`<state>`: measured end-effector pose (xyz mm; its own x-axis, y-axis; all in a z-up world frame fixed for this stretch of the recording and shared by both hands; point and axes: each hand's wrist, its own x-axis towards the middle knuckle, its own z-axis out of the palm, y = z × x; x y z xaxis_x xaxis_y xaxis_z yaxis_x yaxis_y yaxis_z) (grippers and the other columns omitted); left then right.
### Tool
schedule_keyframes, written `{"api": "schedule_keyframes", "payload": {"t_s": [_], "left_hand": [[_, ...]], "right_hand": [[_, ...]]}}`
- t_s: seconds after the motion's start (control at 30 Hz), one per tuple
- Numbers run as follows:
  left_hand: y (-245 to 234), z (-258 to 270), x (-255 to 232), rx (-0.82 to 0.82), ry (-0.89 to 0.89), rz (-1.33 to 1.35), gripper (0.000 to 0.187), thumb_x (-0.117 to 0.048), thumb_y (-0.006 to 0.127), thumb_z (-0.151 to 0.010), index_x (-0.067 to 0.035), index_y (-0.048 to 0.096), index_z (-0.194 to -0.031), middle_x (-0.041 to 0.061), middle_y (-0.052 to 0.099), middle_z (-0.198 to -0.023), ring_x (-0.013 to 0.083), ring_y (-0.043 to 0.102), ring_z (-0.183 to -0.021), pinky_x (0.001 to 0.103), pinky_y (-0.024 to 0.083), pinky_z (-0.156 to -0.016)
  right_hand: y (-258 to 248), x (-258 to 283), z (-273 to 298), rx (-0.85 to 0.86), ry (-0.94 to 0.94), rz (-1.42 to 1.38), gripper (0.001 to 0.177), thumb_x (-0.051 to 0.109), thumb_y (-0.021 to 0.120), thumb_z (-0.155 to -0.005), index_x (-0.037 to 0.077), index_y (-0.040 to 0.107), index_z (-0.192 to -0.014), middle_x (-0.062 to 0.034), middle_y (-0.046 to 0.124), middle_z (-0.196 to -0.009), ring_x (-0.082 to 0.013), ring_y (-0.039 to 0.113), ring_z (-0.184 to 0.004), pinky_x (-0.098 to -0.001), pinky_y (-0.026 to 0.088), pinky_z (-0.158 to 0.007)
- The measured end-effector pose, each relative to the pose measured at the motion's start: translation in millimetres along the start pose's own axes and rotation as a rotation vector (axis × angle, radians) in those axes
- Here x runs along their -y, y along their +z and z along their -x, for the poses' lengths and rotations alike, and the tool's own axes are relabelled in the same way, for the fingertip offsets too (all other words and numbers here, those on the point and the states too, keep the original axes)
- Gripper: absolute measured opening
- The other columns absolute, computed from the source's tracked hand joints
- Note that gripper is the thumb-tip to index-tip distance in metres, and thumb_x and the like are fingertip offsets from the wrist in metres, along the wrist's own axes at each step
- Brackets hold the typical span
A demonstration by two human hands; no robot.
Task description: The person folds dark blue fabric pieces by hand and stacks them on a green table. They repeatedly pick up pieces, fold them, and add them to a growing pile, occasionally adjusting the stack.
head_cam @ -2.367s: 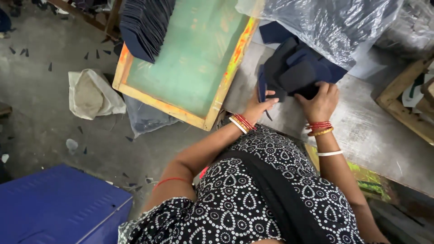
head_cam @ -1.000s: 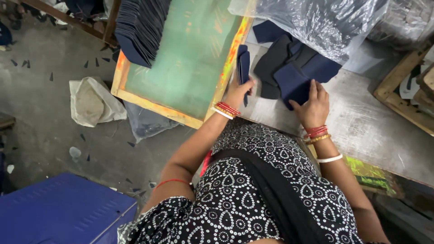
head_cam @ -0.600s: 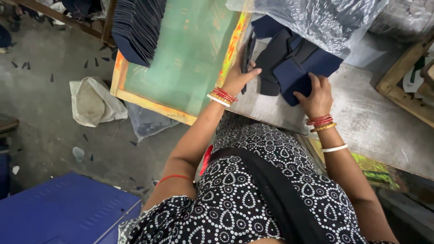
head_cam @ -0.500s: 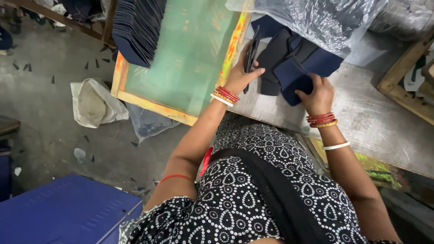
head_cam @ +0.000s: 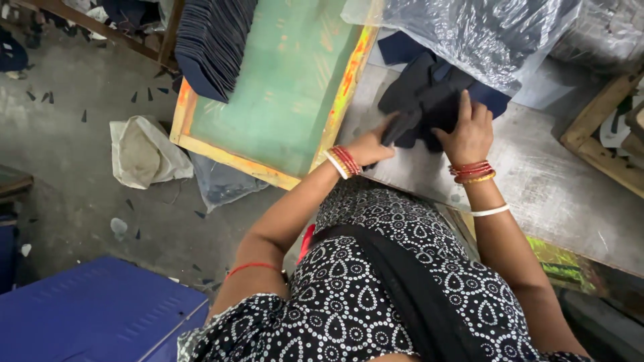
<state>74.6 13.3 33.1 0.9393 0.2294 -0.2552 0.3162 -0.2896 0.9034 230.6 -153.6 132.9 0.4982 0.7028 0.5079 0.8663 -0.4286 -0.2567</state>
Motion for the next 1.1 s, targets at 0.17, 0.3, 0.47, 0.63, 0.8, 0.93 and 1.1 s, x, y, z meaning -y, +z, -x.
{"api": "schedule_keyframes", "payload": {"t_s": [0.17, 0.3, 0.47, 0.63, 0.8, 0.93, 1.1], "left_hand": [[26.5, -10.9, 70.0, -0.037, -0.077, 0.790, 0.057, -0.028, 0.077, -0.095, 0.006, 0.054, -0.134, 0.016, 0.071, -0.093, 0.0282, 0.069, -0.080, 0.042, 0.057, -0.074], [15.7, 22.1, -30.7, 0.108, -0.307, 1.491, 0.041, -0.034, 0.074, -0.091, -0.001, 0.066, -0.115, 0.013, 0.075, -0.097, 0.0251, 0.075, -0.086, 0.041, 0.062, -0.079], [50.1, -8.5, 39.4, 0.064, -0.248, 1.569, 0.038, -0.024, 0.074, -0.089, -0.002, 0.066, -0.118, 0.012, 0.074, -0.103, 0.0250, 0.075, -0.092, 0.040, 0.061, -0.082], [42.2, -12.0, 49.1, -0.034, -0.074, 1.300, 0.037, -0.013, 0.075, -0.087, 0.002, 0.067, -0.120, 0.013, 0.073, -0.098, 0.0245, 0.073, -0.088, 0.038, 0.060, -0.080], [32.9, -20.6, 45.5, -0.283, 0.031, 0.669, 0.060, -0.010, 0.087, -0.081, -0.002, 0.058, -0.133, 0.008, 0.070, -0.110, 0.0130, 0.067, -0.094, 0.030, 0.057, -0.081], [11.0, -11.1, -0.2, -0.160, 0.059, 0.565, 0.093, -0.018, 0.090, -0.079, -0.007, 0.034, -0.153, 0.008, 0.064, -0.113, 0.0119, 0.066, -0.093, 0.029, 0.058, -0.084], [61.2, -28.0, 28.6, 0.120, 0.340, 0.397, 0.109, -0.025, 0.094, -0.086, -0.008, 0.019, -0.164, 0.012, 0.056, -0.144, 0.0171, 0.059, -0.118, 0.034, 0.051, -0.100]], "right_hand": [[32.8, -48.2, 45.9, 0.228, 0.311, -0.162, 0.044, 0.017, 0.090, -0.079, 0.006, 0.075, -0.119, -0.0162, 0.066, -0.105, -0.0361, 0.065, -0.093, -0.0455, 0.054, -0.076], [13.8, 4.3, 49.3, 0.016, 0.212, -0.432, 0.042, -0.005, 0.065, -0.078, 0.016, 0.082, -0.111, -0.0087, 0.069, -0.110, -0.0272, 0.068, -0.105, -0.0389, 0.058, -0.089], [17.3, 2.0, 36.3, 0.208, -0.048, -0.492, 0.043, 0.000, 0.068, -0.078, 0.013, 0.077, -0.118, -0.0105, 0.069, -0.121, -0.0317, 0.064, -0.114, -0.0422, 0.053, -0.100], [41.1, -71.7, 27.9, 0.205, 0.128, -0.008, 0.067, 0.000, 0.066, -0.079, 0.017, 0.070, -0.144, -0.0173, 0.056, -0.149, -0.0420, 0.053, -0.128, -0.0473, 0.048, -0.109], [29.1, -109.0, 12.2, 0.257, -0.118, 0.194, 0.029, 0.007, 0.072, -0.080, 0.017, 0.069, -0.107, -0.0101, 0.055, -0.154, -0.0410, 0.043, -0.151, -0.0608, 0.037, -0.120], [-22.2, -79.8, 2.9, 0.389, -0.203, 0.151, 0.014, 0.010, 0.076, -0.084, 0.021, 0.070, -0.088, 0.0013, 0.067, -0.142, -0.0256, 0.050, -0.144, -0.0622, 0.036, -0.119], [-29.2, -21.2, 16.2, 0.495, -0.320, -0.192, 0.016, 0.019, 0.081, -0.079, 0.022, 0.079, -0.094, 0.0032, 0.072, -0.099, -0.0221, 0.067, -0.104, -0.0496, 0.047, -0.115]]}}
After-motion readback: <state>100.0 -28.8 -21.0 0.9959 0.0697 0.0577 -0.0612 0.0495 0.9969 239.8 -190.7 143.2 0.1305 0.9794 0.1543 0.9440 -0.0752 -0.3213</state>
